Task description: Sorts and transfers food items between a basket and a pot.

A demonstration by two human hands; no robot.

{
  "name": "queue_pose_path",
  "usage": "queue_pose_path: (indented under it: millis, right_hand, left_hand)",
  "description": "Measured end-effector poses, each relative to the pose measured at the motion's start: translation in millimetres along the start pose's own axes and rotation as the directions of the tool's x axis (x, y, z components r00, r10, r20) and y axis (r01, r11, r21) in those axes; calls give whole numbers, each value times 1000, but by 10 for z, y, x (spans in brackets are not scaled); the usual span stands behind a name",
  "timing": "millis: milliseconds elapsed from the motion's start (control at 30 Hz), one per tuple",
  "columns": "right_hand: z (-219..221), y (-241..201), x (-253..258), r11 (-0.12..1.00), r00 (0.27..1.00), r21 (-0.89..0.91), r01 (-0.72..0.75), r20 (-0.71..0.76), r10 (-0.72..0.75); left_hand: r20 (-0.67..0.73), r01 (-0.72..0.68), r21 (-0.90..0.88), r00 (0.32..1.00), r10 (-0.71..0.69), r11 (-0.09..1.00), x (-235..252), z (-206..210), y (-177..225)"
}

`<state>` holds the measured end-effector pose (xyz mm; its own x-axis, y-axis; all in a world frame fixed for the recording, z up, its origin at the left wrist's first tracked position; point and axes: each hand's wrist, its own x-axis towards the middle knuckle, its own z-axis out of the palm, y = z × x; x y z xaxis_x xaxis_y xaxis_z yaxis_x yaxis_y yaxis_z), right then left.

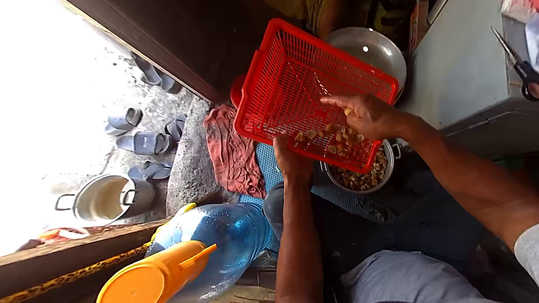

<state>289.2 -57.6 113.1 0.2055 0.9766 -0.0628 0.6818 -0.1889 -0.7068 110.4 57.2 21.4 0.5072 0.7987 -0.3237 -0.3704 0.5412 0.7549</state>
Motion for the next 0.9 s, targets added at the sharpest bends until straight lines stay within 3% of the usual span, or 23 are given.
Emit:
queue_pose_path:
  millis: [100,200,267,300,367,433,500,600,767,900]
  right_hand:
    - [-89,7,-76,984,978,154,94,-200,-63]
    - [-55,156,-410,862,934,492,122,-350,67]
    - [114,478,-656,770,928,638,-1,-287,239]
    - [277,718,-745,751,917,645,-143,-199,345]
    - [720,1319,-827,755,853,451,-476,28,521]
    - [1143,1866,-898,761,766,124,-637,215,606]
    - [1473,2288,-976,787,738,-97,-609,297,607]
    - [1805,2531,-1132,773,692,-258,-580,343,634]
    - [1958,2497,-1218,786,672,-305,-537,410,617]
    - [1990,2445,-1220,787,627,-333,-519,478,615]
  left_hand:
    - [9,-93,8,996,93,996,80,-127,-40]
    - [-39,-154,-38,988,153,987,157,-249,-22]
    - [-148,-136,-50,981,128,989,160,-259,33]
    - [-211,-123,-39,971,112,992,150,-250,59]
    - [-305,-111,-4,947,104,994,134,-244,90]
    - [-336,-93,15,937,93,996,121,-219,99]
    - [-335,-68,6,940,66,998,123,-206,114]
    - [-234,-87,-13,969,82,996,168,-238,80]
    - [-145,-146,-53,980,137,988,232,-245,43]
    - [-221,-92,-10,971,87,996,180,-199,63]
